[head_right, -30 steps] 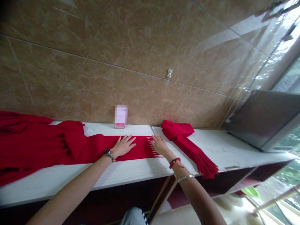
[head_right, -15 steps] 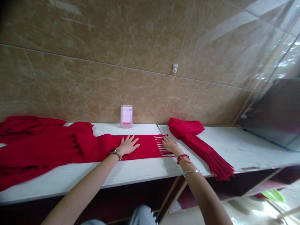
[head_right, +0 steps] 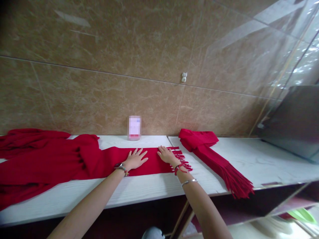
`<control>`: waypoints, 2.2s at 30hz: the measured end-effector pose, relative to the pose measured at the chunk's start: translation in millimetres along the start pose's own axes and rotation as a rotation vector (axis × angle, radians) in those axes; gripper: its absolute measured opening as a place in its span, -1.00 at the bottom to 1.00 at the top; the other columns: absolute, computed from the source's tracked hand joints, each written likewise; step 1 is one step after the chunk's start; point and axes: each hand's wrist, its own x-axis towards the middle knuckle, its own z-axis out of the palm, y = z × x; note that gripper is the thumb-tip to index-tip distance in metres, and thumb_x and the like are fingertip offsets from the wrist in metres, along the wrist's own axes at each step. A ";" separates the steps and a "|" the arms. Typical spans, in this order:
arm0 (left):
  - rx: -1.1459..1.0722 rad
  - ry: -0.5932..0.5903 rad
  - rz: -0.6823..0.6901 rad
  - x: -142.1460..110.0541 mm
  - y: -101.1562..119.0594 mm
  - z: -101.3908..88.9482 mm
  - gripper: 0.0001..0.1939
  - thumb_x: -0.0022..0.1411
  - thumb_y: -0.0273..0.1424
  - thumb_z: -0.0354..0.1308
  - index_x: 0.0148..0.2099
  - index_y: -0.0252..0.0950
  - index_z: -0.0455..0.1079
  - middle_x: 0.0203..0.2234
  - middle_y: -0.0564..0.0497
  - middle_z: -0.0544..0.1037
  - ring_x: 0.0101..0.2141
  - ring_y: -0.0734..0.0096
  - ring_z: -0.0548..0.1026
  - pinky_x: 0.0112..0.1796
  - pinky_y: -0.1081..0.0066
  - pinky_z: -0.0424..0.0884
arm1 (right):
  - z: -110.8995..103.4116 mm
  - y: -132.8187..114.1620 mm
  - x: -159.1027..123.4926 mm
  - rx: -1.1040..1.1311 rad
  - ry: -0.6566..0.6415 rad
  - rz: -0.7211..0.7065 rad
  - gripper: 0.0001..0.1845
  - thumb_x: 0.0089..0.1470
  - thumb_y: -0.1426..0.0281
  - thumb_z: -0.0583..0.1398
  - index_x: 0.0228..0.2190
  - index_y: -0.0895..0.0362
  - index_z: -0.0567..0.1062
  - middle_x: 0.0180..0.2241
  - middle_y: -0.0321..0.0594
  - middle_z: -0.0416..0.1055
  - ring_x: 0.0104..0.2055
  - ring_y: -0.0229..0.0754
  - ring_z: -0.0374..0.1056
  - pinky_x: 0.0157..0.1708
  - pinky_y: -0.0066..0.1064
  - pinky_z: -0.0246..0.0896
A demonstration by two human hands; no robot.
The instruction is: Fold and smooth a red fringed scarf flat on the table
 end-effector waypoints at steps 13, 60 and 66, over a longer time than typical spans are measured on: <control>-0.028 -0.012 -0.003 2.7 1.4 -0.3 -0.37 0.20 0.03 -0.33 0.26 -0.06 -0.10 0.25 0.02 -0.16 0.20 0.04 -0.20 0.08 -0.07 -0.19 | -17.6 32.2 -16.3 0.039 0.105 0.156 -0.48 0.19 0.32 -0.17 0.11 0.32 0.12 0.17 0.12 -0.01 0.22 -0.03 -0.12 0.10 -0.14 -0.05; 0.025 0.042 -0.398 -6.1 -41.1 -8.7 -0.32 0.19 0.04 -0.40 0.27 -0.13 -0.14 0.25 -0.04 -0.18 0.20 -0.04 -0.19 0.08 -0.04 -0.14 | -28.4 -59.2 -13.3 0.321 0.119 -0.139 -0.41 0.18 0.17 -0.15 0.19 0.13 -0.05 0.23 -0.08 -0.15 0.26 -0.07 -0.30 0.14 0.01 -0.32; 0.008 0.014 -0.294 -6.1 -30.9 -7.9 -0.39 0.23 -0.06 -0.38 0.27 -0.12 -0.14 0.25 0.03 -0.20 0.21 0.07 -0.23 0.10 0.00 -0.18 | -26.7 -91.1 -19.8 0.236 0.040 -0.348 -0.38 0.17 0.08 -0.17 0.18 0.09 -0.01 0.21 -0.12 -0.07 0.24 -0.07 -0.20 0.15 -0.03 -0.29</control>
